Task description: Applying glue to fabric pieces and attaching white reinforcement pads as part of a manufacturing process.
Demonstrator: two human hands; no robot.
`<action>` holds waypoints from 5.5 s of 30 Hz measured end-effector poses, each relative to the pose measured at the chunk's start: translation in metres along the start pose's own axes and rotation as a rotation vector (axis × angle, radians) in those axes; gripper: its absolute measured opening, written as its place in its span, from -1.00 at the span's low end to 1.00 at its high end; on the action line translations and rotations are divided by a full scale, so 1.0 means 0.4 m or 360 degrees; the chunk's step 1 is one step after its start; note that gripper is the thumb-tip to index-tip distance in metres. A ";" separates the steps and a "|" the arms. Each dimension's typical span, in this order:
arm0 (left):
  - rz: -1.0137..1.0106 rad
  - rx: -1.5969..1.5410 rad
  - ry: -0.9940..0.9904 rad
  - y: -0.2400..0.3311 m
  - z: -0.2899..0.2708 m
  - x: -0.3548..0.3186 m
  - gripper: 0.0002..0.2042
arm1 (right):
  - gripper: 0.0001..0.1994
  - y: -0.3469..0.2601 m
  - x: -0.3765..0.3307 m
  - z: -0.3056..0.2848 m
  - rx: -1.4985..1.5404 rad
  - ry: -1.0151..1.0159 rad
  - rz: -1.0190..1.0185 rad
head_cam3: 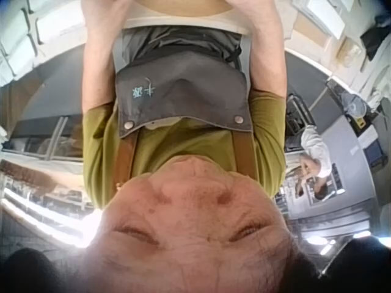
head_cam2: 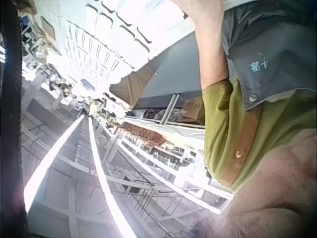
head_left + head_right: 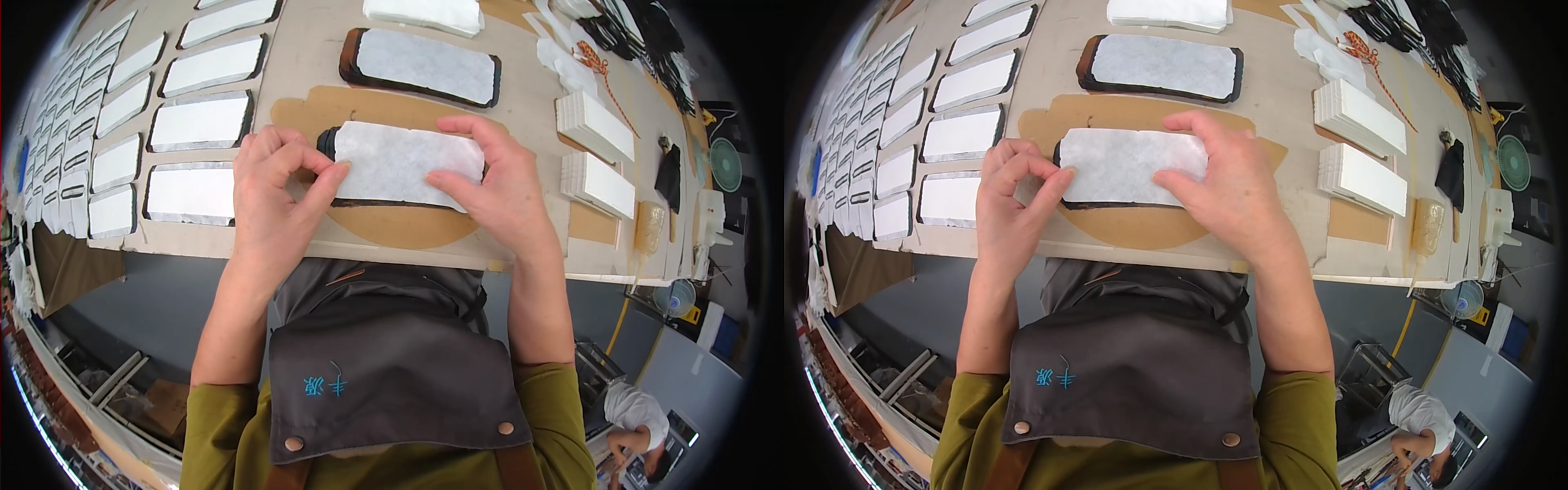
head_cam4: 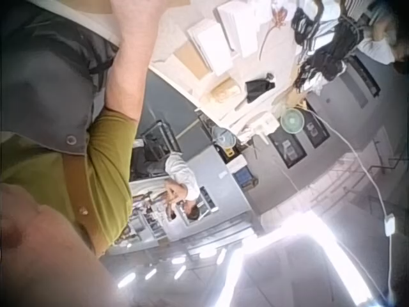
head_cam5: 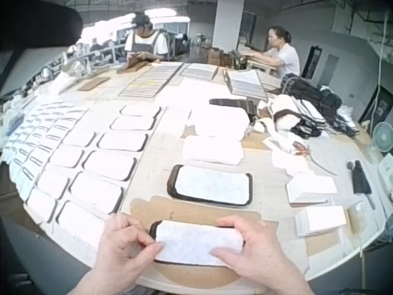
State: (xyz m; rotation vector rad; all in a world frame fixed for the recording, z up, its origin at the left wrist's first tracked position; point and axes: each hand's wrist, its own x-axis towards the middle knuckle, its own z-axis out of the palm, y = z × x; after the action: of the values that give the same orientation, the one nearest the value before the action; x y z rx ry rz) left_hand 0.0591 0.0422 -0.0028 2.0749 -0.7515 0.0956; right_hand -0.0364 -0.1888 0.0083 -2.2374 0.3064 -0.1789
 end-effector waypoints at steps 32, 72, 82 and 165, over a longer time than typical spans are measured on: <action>-0.0080 0.0143 -0.0101 -0.021 -0.058 -0.010 -0.87 | -0.83 -0.061 0.022 0.075 -0.0307 -0.0087 -0.0736; 0.0476 0.0344 -0.0512 0.127 0.154 0.044 -0.73 | -0.85 0.101 -0.048 -0.039 0.0557 0.0306 0.0235; 0.0411 0.0270 -0.0533 0.123 0.148 0.038 -0.69 | -0.85 0.088 -0.057 -0.051 0.0673 0.0116 0.0294; 0.0666 0.0433 -0.1460 0.542 0.557 0.319 -0.35 | -0.65 0.316 -0.325 -0.268 0.0826 0.1331 0.0285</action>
State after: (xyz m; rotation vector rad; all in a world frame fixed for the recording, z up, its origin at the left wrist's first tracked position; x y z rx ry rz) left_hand -0.0018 -0.2807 0.0666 2.1434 -1.7999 -0.5921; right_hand -0.2061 -0.3091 -0.0254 -1.5139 0.7962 -0.9826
